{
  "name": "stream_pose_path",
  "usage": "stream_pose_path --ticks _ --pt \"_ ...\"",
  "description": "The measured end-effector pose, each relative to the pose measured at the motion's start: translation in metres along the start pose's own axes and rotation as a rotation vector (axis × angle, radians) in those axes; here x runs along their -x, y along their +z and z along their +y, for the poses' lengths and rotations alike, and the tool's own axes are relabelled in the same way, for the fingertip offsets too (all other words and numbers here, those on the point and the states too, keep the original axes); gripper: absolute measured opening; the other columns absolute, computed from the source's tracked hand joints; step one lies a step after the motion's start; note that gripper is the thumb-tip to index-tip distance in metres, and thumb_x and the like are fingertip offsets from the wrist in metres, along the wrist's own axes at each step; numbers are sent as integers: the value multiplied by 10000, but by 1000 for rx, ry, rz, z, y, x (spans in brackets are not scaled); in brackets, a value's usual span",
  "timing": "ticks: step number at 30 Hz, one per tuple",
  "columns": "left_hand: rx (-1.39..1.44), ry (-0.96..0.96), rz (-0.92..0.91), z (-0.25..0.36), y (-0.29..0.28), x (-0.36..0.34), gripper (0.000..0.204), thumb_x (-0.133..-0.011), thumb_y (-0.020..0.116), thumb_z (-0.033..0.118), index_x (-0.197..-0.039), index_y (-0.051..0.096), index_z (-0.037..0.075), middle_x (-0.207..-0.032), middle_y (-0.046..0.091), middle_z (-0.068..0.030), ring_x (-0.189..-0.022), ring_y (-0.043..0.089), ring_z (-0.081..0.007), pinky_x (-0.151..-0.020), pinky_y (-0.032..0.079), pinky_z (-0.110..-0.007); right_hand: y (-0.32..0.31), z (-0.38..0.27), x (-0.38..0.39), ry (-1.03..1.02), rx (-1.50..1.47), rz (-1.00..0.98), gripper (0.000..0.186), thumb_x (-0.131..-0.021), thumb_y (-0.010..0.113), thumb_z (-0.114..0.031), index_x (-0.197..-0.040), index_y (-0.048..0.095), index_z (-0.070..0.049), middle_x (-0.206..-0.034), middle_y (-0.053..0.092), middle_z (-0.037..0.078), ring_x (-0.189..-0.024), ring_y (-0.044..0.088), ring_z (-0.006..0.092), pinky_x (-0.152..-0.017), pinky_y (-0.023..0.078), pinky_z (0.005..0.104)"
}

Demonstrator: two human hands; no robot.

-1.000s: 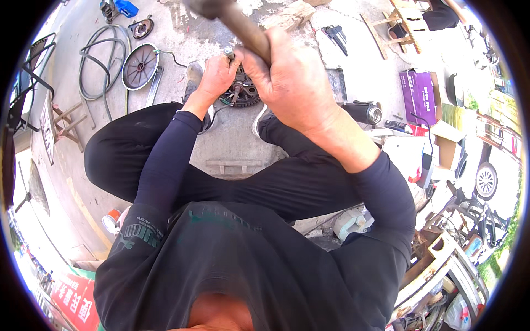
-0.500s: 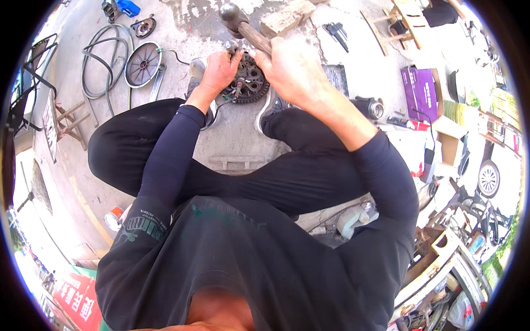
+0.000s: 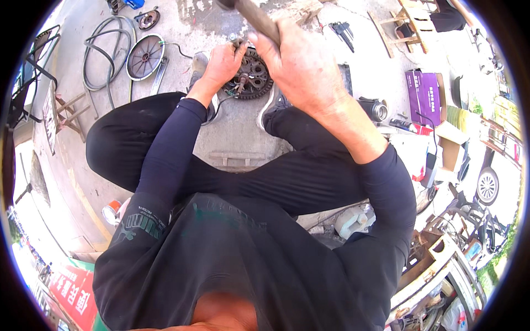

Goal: The person removes a tire from a wheel hub, then uses a hammer and chisel to drive out pins from the hub assembly. The person repeatedly strikes the pins and removes them one by one.

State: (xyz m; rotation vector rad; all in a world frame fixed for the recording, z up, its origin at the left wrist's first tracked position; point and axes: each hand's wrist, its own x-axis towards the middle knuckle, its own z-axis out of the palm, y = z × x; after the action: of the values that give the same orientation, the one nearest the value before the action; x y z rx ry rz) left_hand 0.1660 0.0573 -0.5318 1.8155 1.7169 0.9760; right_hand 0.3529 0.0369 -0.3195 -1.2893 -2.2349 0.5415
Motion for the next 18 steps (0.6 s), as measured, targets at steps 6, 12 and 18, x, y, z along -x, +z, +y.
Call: stream_pose_path --ticks 6,12,18 --pt "-42 54 -16 0 3 -2 378 -973 647 338 -819 648 -7 -778 671 -254 -775 658 -461 -678 520 -525 7 -5 1 119 145 -258 405 -1016 600 -397 -971 587 6 -707 646 218 -697 651 439 -627 491 482" --pt "26 -23 -44 -4 0 -6 377 -987 623 367 -890 695 10 -810 684 -252 -803 665 -460 -703 532 -506 11 9 4 102 40 -144 450 -1003 617 -417 -901 599 21 -696 620 230 -678 627 436 -616 468 482" --pt "106 -5 19 -21 -14 -26 381 -1013 596 363 -895 698 15 -759 690 -222 -767 681 -433 -690 526 -493 1 16 1 86 -30 -43 460 -1009 621 -416 -896 602 29 -652 561 202 -601 585 352 -592 449 436"
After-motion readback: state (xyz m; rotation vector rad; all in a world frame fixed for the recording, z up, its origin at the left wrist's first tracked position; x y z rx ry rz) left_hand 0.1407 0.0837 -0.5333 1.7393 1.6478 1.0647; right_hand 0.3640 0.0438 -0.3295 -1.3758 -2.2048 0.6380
